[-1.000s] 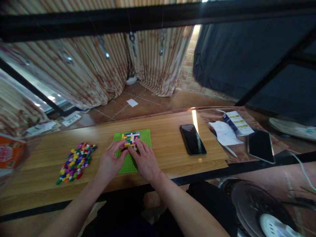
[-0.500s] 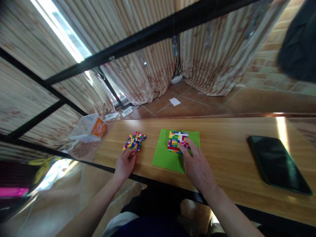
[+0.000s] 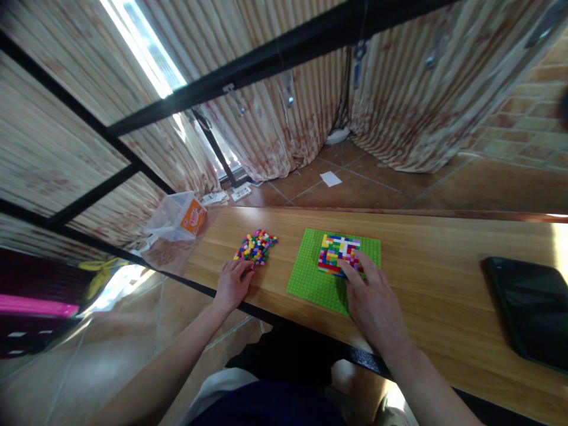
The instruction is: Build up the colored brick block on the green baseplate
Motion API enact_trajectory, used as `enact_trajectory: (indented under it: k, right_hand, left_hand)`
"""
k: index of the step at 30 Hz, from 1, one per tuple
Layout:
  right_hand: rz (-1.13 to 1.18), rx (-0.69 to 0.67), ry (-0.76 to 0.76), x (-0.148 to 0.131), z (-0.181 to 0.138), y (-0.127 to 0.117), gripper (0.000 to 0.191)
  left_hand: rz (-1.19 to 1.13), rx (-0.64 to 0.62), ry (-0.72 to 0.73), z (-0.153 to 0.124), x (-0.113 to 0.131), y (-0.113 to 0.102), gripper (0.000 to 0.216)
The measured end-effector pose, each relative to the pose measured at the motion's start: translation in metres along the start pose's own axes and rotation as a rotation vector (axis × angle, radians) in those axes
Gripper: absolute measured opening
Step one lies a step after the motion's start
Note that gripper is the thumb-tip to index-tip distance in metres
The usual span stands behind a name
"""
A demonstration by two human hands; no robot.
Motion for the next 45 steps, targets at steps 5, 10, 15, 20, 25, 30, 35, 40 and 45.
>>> enact_trajectory:
  k: [5,10,15,20,25,30,35,40,45]
  right_hand:
    - [0.018,-0.009,0.005,0.000,-0.002,-0.004,0.042]
    - [0.042,0.004,-0.004,0.001,-0.006,-0.007,0.037]
    - [0.083,0.024,-0.035,0.002,-0.009,-0.011,0.034]
    - [0.102,0.025,-0.033,0.000,-0.008,-0.015,0.032]
    - [0.125,0.023,-0.034,-0.002,-0.005,-0.017,0.032]
    - [0.133,0.015,-0.018,0.000,-0.006,-0.017,0.033]
    - [0.144,-0.053,-0.014,0.000,-0.006,-0.017,0.039]
    - [0.137,-0.072,-0.005,-0.001,-0.004,-0.020,0.040]
    - [0.138,-0.083,0.008,-0.003,-0.002,-0.023,0.039]
  left_hand:
    - [0.039,0.005,0.102,0.003,0.004,-0.001,0.018]
    - [0.022,0.009,0.128,0.004,0.005,0.000,0.019]
    - [-0.015,0.027,0.106,0.009,0.001,0.001,0.017]
    - [-0.165,0.087,0.031,0.017,0.006,0.001,0.016]
    - [-0.455,0.118,0.078,0.029,0.055,0.002,0.016]
    - [-0.509,0.020,0.266,0.044,0.123,0.013,0.017]
    - [-0.478,-0.014,0.350,0.054,0.152,0.025,0.019]
    - [-0.422,0.007,0.420,0.055,0.159,0.030,0.017]
    - [-0.383,0.068,0.465,0.056,0.162,0.030,0.015]
Point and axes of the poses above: each hand's wrist, its own z-axis towards the middle knuckle, its own y-axis out of the palm, x = y × z, the point moved 5 cm from there along z, towards the middle knuckle, and after that the axes turned 15 degrees about -x, right-handed, at the moved point
